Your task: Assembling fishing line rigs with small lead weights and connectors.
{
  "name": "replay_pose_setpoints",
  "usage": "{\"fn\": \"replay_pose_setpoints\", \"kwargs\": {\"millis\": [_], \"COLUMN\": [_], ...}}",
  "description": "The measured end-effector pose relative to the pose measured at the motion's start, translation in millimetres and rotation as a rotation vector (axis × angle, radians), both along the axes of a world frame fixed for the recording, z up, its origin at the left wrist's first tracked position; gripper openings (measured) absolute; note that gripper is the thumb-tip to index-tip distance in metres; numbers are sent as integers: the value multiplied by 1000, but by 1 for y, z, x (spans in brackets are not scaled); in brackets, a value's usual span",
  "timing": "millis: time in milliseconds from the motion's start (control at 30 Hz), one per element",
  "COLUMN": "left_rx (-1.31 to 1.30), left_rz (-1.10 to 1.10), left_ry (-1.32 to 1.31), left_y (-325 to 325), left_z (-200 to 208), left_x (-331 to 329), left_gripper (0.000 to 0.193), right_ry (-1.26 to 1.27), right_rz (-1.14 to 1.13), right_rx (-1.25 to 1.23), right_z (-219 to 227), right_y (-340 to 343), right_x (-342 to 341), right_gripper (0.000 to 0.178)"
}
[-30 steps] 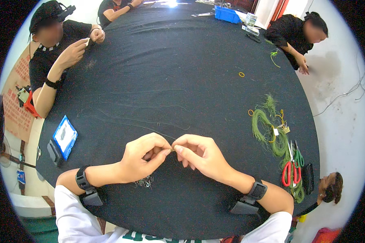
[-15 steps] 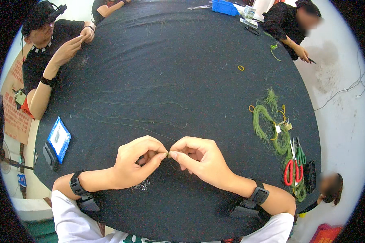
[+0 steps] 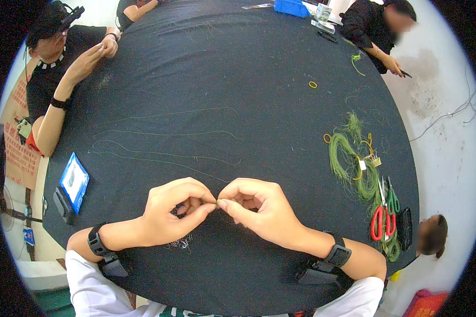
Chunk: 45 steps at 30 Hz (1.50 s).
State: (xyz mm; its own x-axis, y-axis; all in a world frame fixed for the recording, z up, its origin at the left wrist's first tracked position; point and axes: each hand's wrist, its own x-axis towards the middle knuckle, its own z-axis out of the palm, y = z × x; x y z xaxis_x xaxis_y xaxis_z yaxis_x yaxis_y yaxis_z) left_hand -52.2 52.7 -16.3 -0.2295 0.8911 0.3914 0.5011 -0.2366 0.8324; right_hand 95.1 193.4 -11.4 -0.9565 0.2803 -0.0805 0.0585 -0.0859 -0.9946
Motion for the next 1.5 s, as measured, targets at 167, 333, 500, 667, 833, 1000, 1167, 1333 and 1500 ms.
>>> {"fn": "replay_pose_setpoints", "kwargs": {"millis": [167,333,500,667,833,1000,1167,1333,1500], "left_rx": [68,90,62,28,1,-3,-7,-29,-54], "left_rz": [30,45,46,60,47,46,51,66,55], "left_ry": [64,64,24,-39,-77,-119,-154,-178,-297], "left_y": [0,1,0,-1,-2,0,0,-1,-1], "left_z": [0,1,1,1,2,0,-1,-1,-1], "left_x": [1,1,0,0,-1,0,0,0,2], "left_gripper": [10,10,10,10,8,7,7,6,5], "right_ry": [20,53,28,66,100,142,131,136,70], "right_rz": [-13,-51,-105,-118,-38,-74,-86,-92,-97], "right_rx": [61,181,242,305,495,477,448,434,372], "right_z": [1,0,3,1,5,-1,-1,0,1], "right_y": [0,4,4,8,14,15,14,11,9], "right_x": [0,1,0,0,0,-1,0,-1,-1], "right_gripper": [11,12,13,11,9,10,10,11,11]}}
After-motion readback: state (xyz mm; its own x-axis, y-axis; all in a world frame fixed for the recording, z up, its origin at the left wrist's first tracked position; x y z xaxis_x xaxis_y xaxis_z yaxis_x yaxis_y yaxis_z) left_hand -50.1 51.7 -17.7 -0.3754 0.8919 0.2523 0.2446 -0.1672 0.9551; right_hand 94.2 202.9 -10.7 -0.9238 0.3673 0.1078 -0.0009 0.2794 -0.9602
